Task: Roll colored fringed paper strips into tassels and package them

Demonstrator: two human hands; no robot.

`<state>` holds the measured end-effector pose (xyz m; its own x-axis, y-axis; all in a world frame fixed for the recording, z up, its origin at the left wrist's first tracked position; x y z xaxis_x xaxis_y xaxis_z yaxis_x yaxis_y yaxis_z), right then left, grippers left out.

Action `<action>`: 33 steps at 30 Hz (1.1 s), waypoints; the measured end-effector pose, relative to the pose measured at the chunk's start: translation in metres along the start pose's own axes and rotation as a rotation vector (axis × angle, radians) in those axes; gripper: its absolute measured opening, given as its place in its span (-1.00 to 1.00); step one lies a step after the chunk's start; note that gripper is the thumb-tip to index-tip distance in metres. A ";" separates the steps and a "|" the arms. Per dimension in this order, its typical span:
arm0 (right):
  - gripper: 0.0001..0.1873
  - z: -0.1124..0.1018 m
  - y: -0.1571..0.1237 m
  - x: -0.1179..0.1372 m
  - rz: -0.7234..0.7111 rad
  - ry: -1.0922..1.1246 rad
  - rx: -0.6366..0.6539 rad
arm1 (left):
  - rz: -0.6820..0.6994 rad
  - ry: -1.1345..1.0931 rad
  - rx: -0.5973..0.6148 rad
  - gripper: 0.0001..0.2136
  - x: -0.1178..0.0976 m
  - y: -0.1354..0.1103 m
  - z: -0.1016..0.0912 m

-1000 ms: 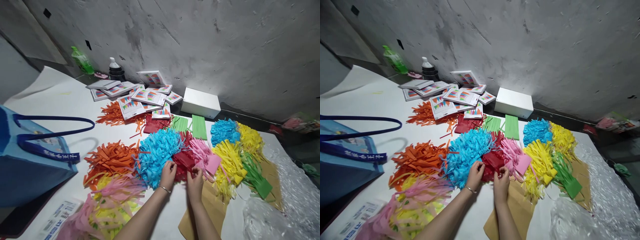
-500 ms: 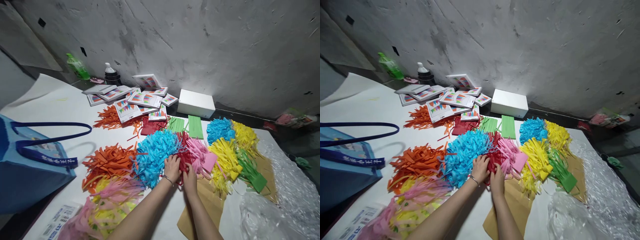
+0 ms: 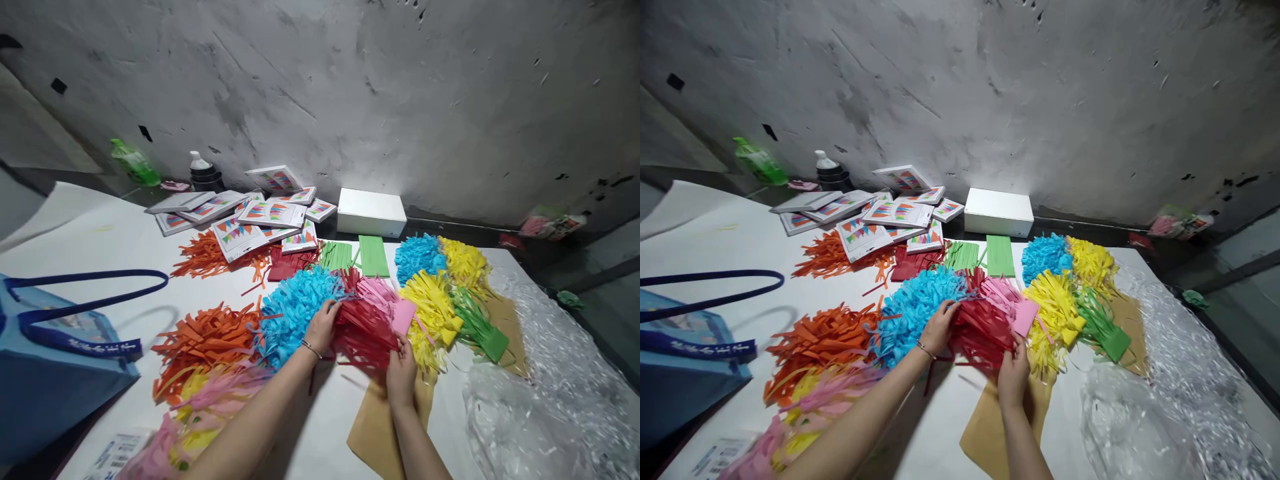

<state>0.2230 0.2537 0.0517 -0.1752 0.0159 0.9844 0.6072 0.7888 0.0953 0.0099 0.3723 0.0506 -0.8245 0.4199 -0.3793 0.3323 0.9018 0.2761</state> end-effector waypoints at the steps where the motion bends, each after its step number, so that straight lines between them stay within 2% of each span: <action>1: -0.57 -0.014 0.001 0.006 -0.006 0.020 -0.043 | -0.012 0.000 -0.014 -0.41 0.003 0.000 -0.001; 4: -0.55 -0.067 0.001 0.026 -0.046 0.017 -0.172 | -0.019 0.032 -0.017 -0.41 -0.004 -0.010 -0.010; 6: -0.55 -0.101 -0.005 0.045 -0.131 -0.101 -0.179 | -0.012 0.031 -0.076 -0.41 -0.027 -0.026 -0.028; 8: -0.55 -0.123 -0.018 0.065 -0.272 -0.262 -0.090 | 0.045 -0.033 -0.172 -0.37 -0.068 -0.051 -0.053; 9: -0.54 -0.129 -0.027 0.075 -0.348 -0.334 -0.028 | 0.120 -0.091 -0.188 -0.34 -0.095 -0.065 -0.063; 12: -0.45 -0.135 -0.065 0.095 -0.567 -0.446 0.160 | 0.380 -0.187 -0.075 -0.33 -0.179 -0.107 -0.075; 14: -0.39 -0.135 -0.090 0.100 -0.677 -0.491 0.258 | 0.411 -0.194 -0.062 -0.55 -0.214 -0.125 -0.078; 15: -0.36 -0.136 -0.100 0.101 -0.709 -0.525 0.283 | 0.391 -0.191 -0.077 -0.67 -0.223 -0.129 -0.079; 18: -0.39 -0.148 -0.113 0.096 -0.687 -0.684 0.287 | 0.326 -0.168 -0.113 -0.76 -0.231 -0.140 -0.085; 21: -0.45 -0.175 -0.117 0.094 -0.675 -0.759 0.233 | 0.365 -0.112 -0.068 -0.74 -0.232 -0.164 -0.093; 24: -0.40 -0.203 -0.134 0.092 -0.823 -0.679 0.208 | 0.455 -0.082 -0.060 -0.70 -0.236 -0.204 -0.101; 26: -0.39 -0.208 -0.153 0.076 -0.906 -0.638 0.277 | 0.509 -0.065 -0.050 -0.69 -0.236 -0.231 -0.097; 29: -0.45 -0.198 -0.182 0.028 -0.885 -0.697 0.426 | 0.522 0.019 0.082 -0.71 -0.227 -0.267 -0.061; 33: -0.57 -0.177 -0.216 -0.038 -0.717 -0.802 0.633 | 0.367 0.204 0.285 -0.84 -0.200 -0.306 -0.001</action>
<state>0.2359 -0.0265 0.0196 -0.8703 -0.3450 0.3515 -0.2606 0.9282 0.2657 0.0726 0.0119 0.0429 -0.6935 0.7114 -0.1144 0.7050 0.7027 0.0958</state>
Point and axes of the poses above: each hand's wrist, its own y-axis towards the middle knuckle, its own z-axis out of the palm, x = y × z, the point moved 7 cm from there along y, towards the middle knuckle, and after that the axes turned 7 degrees about y, right-handed, at the moved point
